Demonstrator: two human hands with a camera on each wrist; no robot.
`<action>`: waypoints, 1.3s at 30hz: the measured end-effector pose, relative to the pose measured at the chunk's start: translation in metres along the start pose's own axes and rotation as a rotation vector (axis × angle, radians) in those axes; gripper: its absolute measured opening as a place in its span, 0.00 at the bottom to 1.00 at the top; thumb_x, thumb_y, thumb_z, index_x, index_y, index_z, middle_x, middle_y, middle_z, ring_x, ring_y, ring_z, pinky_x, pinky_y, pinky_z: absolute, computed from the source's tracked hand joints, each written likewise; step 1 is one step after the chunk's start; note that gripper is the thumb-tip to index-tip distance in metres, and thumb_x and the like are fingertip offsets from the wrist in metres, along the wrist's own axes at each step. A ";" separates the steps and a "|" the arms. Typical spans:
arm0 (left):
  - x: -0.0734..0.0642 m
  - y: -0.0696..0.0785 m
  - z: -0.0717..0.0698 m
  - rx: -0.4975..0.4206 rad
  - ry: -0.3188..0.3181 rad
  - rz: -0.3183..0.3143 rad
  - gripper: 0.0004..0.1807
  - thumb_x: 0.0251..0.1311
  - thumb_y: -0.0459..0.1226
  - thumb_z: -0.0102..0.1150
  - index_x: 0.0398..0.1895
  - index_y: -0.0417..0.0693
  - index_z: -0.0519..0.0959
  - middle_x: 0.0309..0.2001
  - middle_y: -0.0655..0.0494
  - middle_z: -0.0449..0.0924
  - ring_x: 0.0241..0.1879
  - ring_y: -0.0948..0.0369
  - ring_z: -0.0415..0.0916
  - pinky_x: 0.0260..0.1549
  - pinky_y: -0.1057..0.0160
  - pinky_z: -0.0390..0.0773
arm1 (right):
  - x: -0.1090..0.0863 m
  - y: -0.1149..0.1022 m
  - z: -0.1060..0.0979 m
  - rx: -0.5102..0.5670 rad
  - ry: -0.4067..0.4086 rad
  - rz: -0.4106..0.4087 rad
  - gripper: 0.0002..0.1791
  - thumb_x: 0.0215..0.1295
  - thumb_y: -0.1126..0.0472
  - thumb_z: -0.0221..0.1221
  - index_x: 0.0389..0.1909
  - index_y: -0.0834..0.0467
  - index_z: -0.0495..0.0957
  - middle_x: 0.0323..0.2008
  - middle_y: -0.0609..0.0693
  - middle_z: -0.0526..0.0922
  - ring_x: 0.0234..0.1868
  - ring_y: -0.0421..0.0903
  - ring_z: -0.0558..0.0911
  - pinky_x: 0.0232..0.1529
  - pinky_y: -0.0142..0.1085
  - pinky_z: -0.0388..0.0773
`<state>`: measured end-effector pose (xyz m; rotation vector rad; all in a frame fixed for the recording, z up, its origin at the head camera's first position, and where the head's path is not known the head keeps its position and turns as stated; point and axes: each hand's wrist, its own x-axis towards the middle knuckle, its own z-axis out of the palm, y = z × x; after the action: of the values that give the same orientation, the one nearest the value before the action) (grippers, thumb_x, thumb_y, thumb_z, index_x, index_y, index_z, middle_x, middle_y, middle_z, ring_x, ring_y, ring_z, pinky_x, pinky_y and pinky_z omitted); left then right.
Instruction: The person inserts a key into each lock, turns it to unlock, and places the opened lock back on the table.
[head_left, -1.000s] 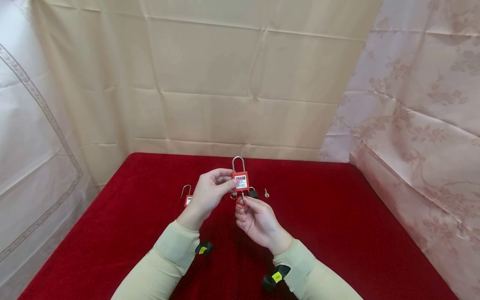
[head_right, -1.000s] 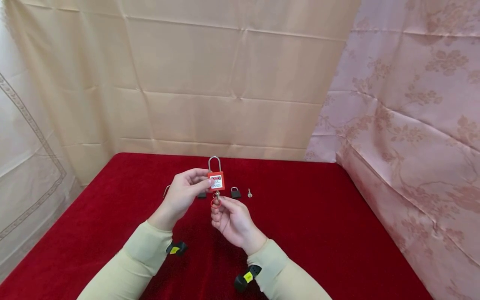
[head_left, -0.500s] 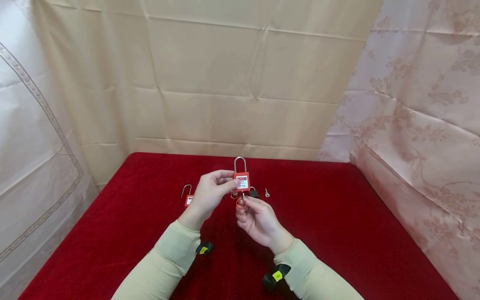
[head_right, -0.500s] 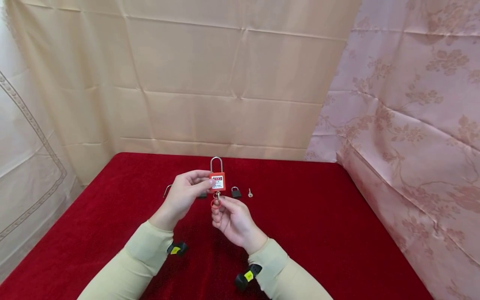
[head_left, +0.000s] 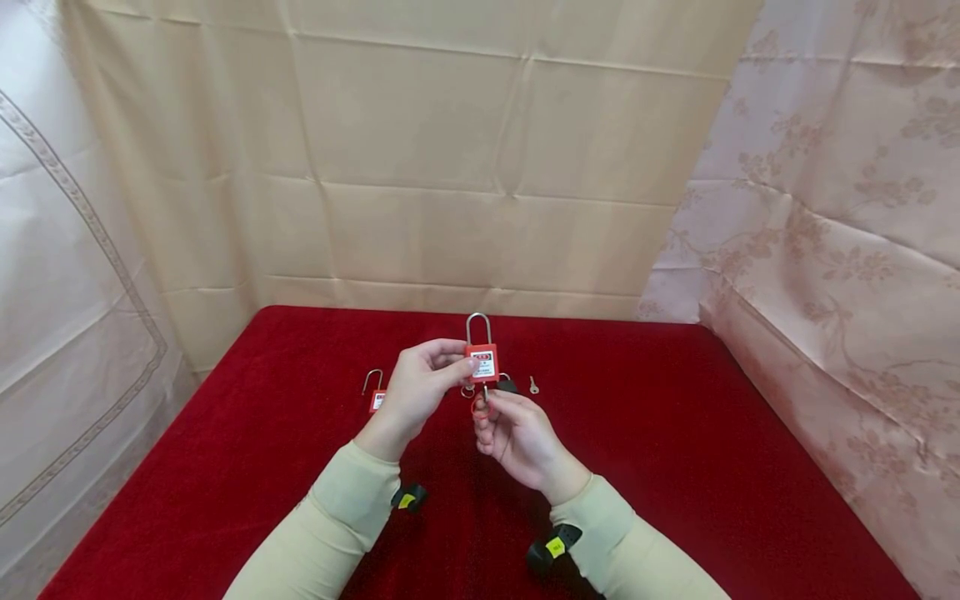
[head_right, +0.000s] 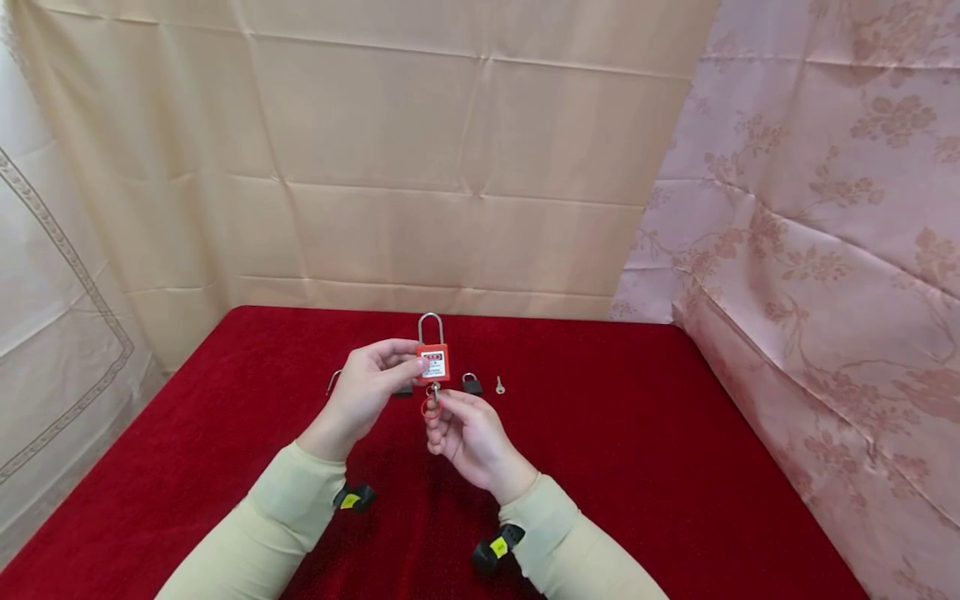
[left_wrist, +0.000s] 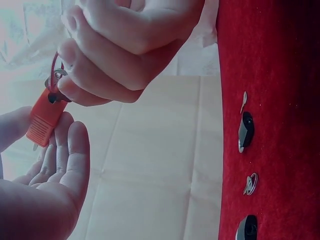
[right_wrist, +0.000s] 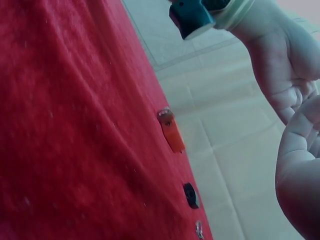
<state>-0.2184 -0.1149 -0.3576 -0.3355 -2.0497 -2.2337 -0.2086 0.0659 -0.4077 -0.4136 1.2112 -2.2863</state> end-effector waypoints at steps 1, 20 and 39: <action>0.000 0.000 0.000 0.002 0.001 -0.001 0.17 0.63 0.29 0.66 0.54 0.30 0.80 0.40 0.43 0.86 0.38 0.60 0.83 0.51 0.45 0.81 | 0.000 -0.001 -0.001 -0.018 0.002 -0.003 0.15 0.82 0.61 0.41 0.37 0.58 0.75 0.27 0.46 0.76 0.22 0.39 0.75 0.27 0.31 0.72; -0.002 0.005 -0.001 0.018 -0.003 -0.017 0.19 0.63 0.30 0.67 0.55 0.32 0.80 0.41 0.43 0.86 0.35 0.60 0.83 0.38 0.64 0.83 | -0.005 -0.042 -0.022 -0.274 0.099 -0.115 0.14 0.81 0.58 0.50 0.36 0.58 0.78 0.27 0.49 0.78 0.25 0.43 0.76 0.28 0.33 0.77; -0.004 0.002 0.001 0.039 -0.048 -0.039 0.18 0.64 0.31 0.66 0.56 0.34 0.80 0.42 0.45 0.86 0.39 0.52 0.83 0.42 0.63 0.82 | -0.026 -0.094 -0.036 -0.301 0.152 -0.405 0.09 0.80 0.61 0.52 0.39 0.57 0.80 0.31 0.51 0.82 0.28 0.43 0.80 0.29 0.31 0.78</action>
<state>-0.2140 -0.1146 -0.3567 -0.3520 -2.1396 -2.2254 -0.2330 0.1490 -0.3501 -0.6548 1.6888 -2.5080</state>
